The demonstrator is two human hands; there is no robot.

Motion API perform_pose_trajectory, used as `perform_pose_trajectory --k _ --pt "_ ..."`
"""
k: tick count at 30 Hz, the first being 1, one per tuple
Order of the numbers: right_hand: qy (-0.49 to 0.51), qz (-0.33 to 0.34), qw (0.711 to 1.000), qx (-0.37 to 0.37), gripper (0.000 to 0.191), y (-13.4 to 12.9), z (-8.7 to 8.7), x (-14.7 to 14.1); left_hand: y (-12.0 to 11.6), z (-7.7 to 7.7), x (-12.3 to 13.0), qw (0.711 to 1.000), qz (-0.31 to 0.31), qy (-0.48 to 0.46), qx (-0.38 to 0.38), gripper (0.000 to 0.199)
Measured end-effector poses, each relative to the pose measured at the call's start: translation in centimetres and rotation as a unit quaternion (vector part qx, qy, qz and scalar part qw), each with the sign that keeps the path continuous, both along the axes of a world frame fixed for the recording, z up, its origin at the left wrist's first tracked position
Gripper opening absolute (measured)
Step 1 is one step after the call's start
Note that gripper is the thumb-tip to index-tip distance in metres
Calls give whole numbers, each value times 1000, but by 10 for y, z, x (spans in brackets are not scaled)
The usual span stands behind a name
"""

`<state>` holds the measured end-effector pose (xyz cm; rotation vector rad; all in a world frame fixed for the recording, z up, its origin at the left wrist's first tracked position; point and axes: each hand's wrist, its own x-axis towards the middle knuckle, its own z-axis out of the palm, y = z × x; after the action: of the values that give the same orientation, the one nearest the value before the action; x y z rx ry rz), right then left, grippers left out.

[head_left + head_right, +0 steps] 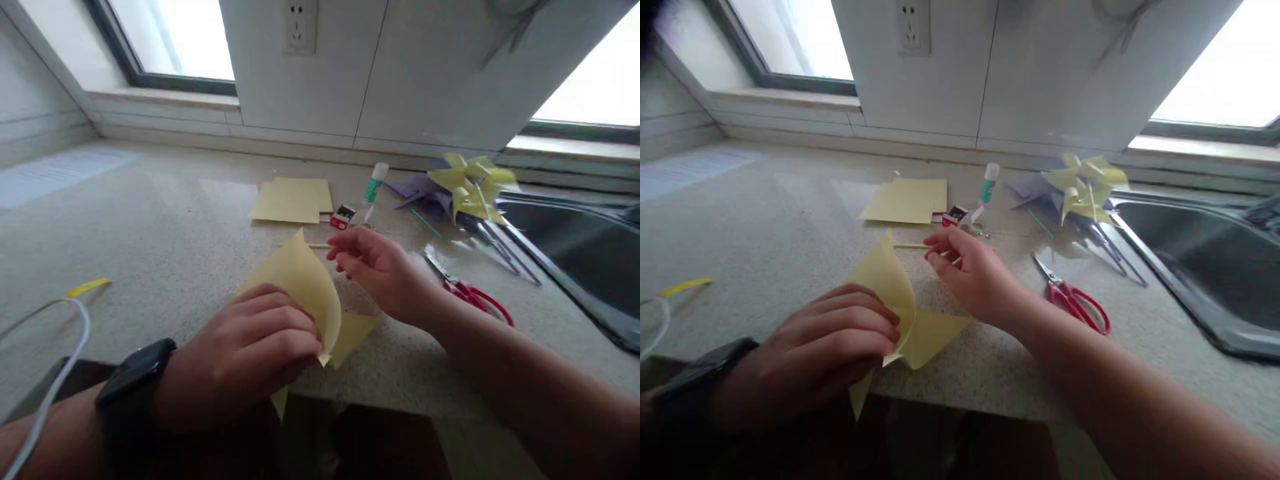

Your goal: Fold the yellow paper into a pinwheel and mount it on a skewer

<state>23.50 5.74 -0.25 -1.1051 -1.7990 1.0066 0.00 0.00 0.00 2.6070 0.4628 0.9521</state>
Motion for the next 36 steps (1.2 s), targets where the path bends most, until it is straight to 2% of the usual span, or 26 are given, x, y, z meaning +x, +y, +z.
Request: perform_pose_trajectory --k 7,14,19,24,27,29,32,36 --pt "31 39 995 -84 20 -2 8 -10 0 4 2 998 -40 40 10 17" --pt "85 56 988 -115 31 -8 10 -12 -1 9 6 997 -52 49 14 17" --pt "130 16 988 -82 36 -5 4 -8 -2 7 6 1000 4 21 -15 16" --pt "79 2 997 13 25 -7 6 -1 -5 6 4 995 60 -7 -77 20" --pt "45 39 994 90 17 -10 12 2 -4 4 1 990 66 -13 -125 21" --pt "44 78 989 115 19 -10 15 4 -3 3 -1 986 65 -18 -151 21" --pt "74 139 982 103 25 -9 17 6 -1 2 -3 981 65 -30 -182 20" --pt "109 206 970 62 23 -6 16 11 0 0 -4 980 61 -36 -187 22"
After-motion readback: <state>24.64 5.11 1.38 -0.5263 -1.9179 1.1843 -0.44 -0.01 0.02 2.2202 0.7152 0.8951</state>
